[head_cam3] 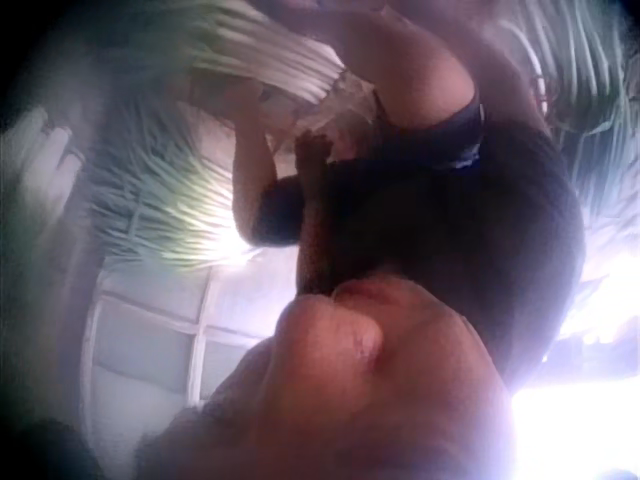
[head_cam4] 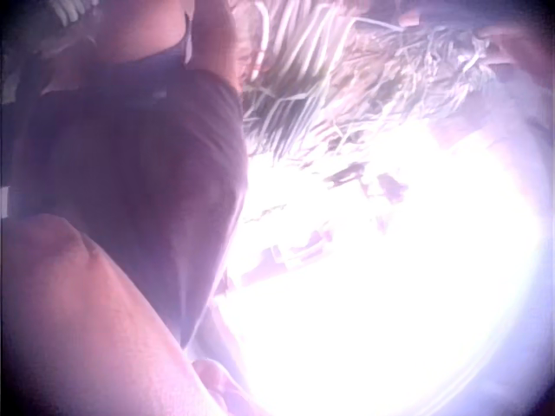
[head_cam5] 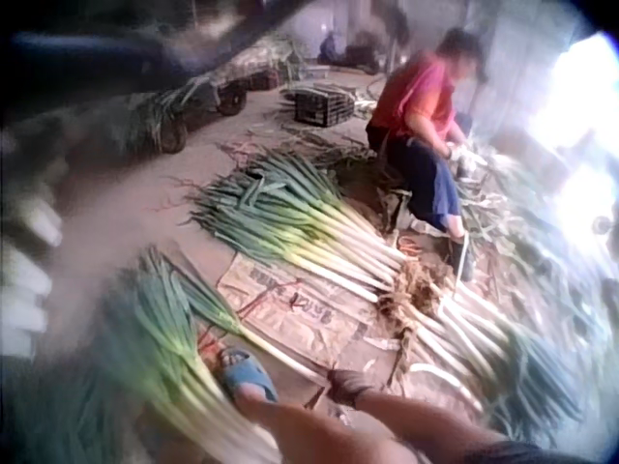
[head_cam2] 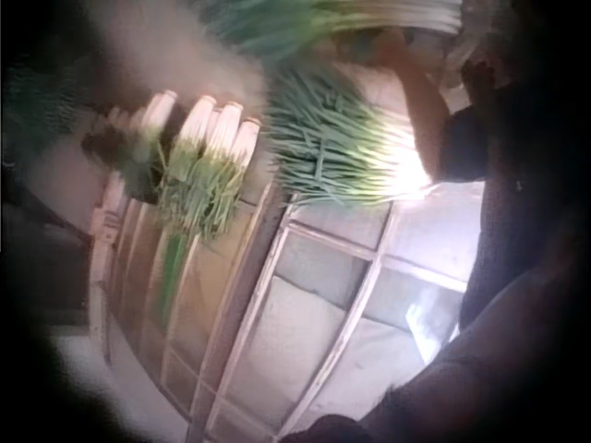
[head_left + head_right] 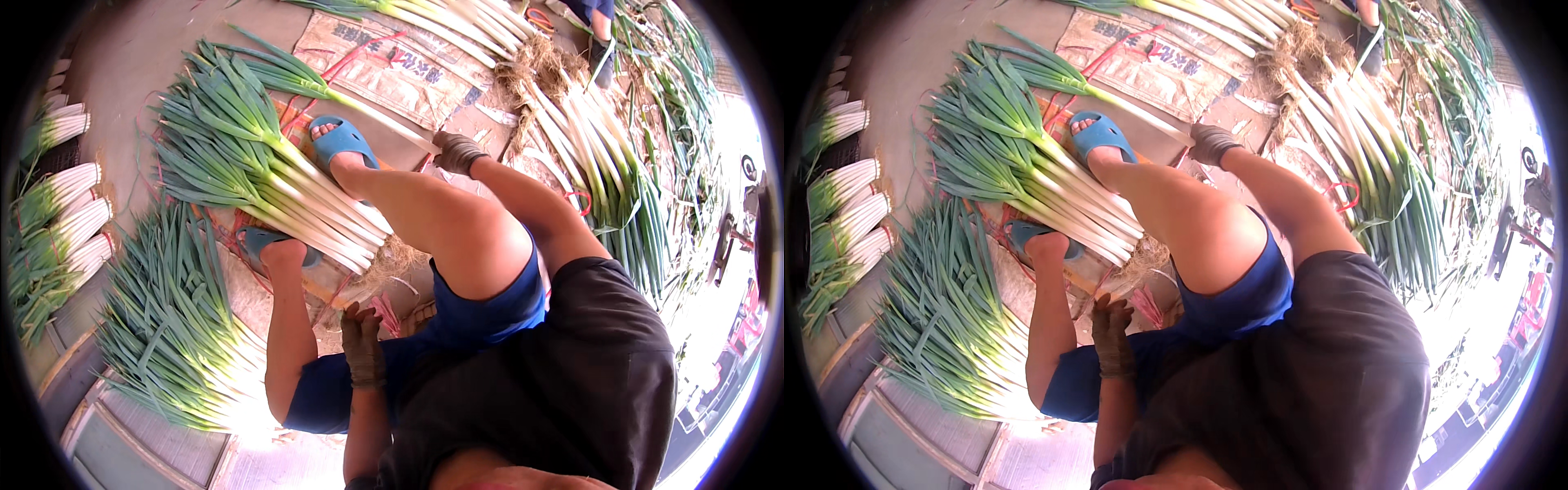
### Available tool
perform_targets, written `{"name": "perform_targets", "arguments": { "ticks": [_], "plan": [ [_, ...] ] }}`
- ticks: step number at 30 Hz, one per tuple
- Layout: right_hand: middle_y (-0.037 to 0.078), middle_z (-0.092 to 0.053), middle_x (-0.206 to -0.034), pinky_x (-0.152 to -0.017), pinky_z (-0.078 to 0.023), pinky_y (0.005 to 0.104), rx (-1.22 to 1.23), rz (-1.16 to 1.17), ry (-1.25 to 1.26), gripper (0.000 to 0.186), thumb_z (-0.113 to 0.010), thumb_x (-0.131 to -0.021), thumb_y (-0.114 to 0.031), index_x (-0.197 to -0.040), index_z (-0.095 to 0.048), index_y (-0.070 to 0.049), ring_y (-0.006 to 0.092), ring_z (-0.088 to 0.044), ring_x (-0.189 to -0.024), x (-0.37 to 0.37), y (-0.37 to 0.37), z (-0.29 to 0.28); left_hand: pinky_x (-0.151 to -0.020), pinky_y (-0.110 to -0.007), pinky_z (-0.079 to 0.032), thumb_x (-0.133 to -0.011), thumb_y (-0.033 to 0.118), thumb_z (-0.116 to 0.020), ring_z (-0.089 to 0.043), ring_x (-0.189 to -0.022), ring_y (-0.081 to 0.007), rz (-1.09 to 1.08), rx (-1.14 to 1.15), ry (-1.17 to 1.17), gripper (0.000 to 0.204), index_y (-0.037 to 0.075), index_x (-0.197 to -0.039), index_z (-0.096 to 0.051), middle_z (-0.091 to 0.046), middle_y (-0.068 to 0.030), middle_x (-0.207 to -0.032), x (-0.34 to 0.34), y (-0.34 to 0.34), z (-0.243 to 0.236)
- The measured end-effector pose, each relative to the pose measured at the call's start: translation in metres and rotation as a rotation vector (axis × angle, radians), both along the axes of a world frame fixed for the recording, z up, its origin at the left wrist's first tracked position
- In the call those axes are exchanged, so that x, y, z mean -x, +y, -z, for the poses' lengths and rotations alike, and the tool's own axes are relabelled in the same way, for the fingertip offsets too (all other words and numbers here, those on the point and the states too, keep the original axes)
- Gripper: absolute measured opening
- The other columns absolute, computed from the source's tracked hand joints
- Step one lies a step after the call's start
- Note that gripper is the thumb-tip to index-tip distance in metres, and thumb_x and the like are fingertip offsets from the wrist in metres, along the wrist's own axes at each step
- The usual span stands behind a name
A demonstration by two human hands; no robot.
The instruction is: The person sits on the floor and repeatedly picks up green onions, aligns them into bundles, and ties them with red plastic ties. The person places the finished bundles on the floor beside them.
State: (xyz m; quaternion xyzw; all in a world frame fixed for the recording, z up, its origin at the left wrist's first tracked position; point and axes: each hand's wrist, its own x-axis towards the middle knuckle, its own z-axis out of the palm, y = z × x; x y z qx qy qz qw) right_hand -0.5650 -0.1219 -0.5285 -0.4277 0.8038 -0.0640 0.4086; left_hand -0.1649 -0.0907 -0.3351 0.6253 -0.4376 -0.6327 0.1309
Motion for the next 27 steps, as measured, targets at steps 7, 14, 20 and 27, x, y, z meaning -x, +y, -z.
{"name": "perform_targets", "arguments": {
  "ticks": [7, 14, 20, 27],
  "plan": [
    [0.001, -0.055, -0.068, -0.052, -0.046, 0.0274, 0.172, 0.234, -0.546, 0.029, -0.057, -0.094, -0.027, -0.104, -0.067, -0.001, 0.0098, -0.055, -0.058, 0.070, 0.029, -0.135, -0.081, -0.028, -0.050, -0.099, 0.021, -0.052, -0.060, -0.092, -0.0166, 0.183, 0.243, 0.213, 0.035, 0.004, -0.130, -0.049, -0.061, -0.0091, -0.107, 0.085, -0.053, -0.037],
    [0.000, -0.060, -0.075, -0.053, -0.048, 0.0222, 0.321, 0.553, -0.829, 0.039, -0.058, -0.096, -0.031, -0.114, -0.063, 0.004, 0.0068, -0.055, -0.060, 0.012, 0.139, -0.366, -0.091, -0.041, -0.047, -0.098, 0.030, -0.053, -0.059, -0.103, -0.0253, 0.068, -0.449, 0.827, 0.044, 0.006, -0.132, -0.043, -0.060, -0.0152, -0.113, 0.213, -0.030, -0.129],
    [0.010, -0.068, -0.085, -0.071, -0.052, 0.0271, 0.342, 0.325, -0.694, 0.047, -0.055, -0.098, -0.039, -0.116, -0.063, 0.004, 0.0150, -0.065, -0.074, -0.067, 0.207, -0.398, -0.058, -0.025, -0.045, -0.097, 0.032, -0.054, -0.050, -0.059, -0.0090, 0.003, -0.845, 1.138, 0.020, 0.012, -0.097, -0.051, -0.052, 0.0020, -0.076, 0.237, -0.005, -0.107],
    [0.007, -0.065, -0.077, -0.054, -0.052, 0.0293, 0.383, 0.686, -1.071, 0.046, -0.045, -0.099, -0.042, -0.097, -0.062, 0.000, 0.0158, -0.063, -0.061, -0.133, 0.118, -0.357, -0.036, -0.021, -0.032, -0.104, 0.027, -0.040, -0.038, -0.042, -0.0047, 0.062, -0.705, 0.865, 0.020, 0.009, -0.098, -0.049, -0.044, 0.0034, -0.067, 0.123, -0.004, -0.178]
  ]
}}
